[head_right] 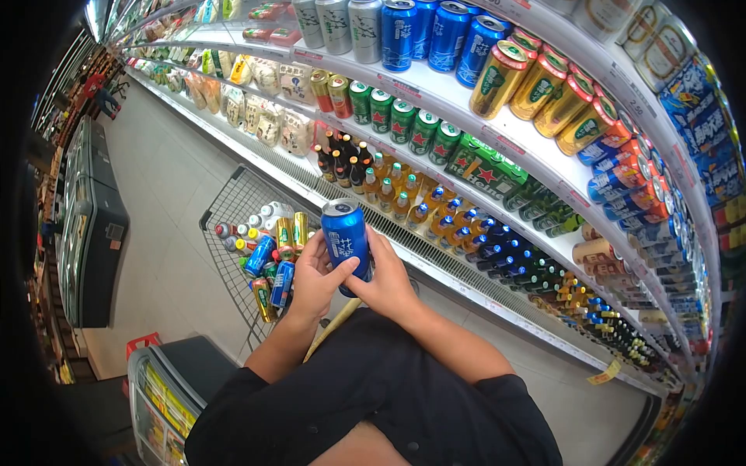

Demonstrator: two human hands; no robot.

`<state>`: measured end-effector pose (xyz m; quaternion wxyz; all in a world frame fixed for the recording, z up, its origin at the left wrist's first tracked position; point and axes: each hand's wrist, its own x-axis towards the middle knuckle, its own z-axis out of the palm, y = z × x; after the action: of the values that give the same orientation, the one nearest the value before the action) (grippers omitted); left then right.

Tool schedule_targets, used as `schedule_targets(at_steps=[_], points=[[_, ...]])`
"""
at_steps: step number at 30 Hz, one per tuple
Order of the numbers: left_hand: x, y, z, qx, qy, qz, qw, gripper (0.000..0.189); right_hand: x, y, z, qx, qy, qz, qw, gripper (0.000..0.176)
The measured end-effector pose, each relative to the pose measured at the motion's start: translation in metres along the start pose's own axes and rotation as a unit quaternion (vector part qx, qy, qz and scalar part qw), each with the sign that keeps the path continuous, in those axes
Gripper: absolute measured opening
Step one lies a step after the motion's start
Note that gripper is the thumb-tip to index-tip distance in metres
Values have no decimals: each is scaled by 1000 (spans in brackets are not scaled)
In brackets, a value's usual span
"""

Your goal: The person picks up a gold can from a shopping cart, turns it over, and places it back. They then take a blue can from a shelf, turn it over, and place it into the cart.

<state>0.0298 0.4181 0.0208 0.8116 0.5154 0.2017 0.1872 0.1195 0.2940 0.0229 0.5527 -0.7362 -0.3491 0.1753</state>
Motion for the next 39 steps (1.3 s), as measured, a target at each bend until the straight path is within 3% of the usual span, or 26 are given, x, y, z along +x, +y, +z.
schedule_targets(at_steps=[11,16,23,29,33,35,39], points=[[-4,-2,-8,45,20,5,999,79,0,-1,3,14,-17,-2,1000,79],[-5,-2,-12,115,24,57,991,76,0,0,3,18,-50,0,999,78],[-6,-8,-18,108,28,81,990,71,-1,7,9,49,-59,4,997,77],[-11,-3,-44,112,-1,60,992,81,-1,0,14,-65,-48,-68,994,79],[-23,22,-70,238,24,76,968,76,0,-1,26,-85,-114,-110,984,79],[-30,33,-82,377,20,59,924,74,0,3,34,-99,-149,-135,974,79],[-45,31,-100,410,10,15,912,65,2,3,50,-131,-197,-157,959,74]])
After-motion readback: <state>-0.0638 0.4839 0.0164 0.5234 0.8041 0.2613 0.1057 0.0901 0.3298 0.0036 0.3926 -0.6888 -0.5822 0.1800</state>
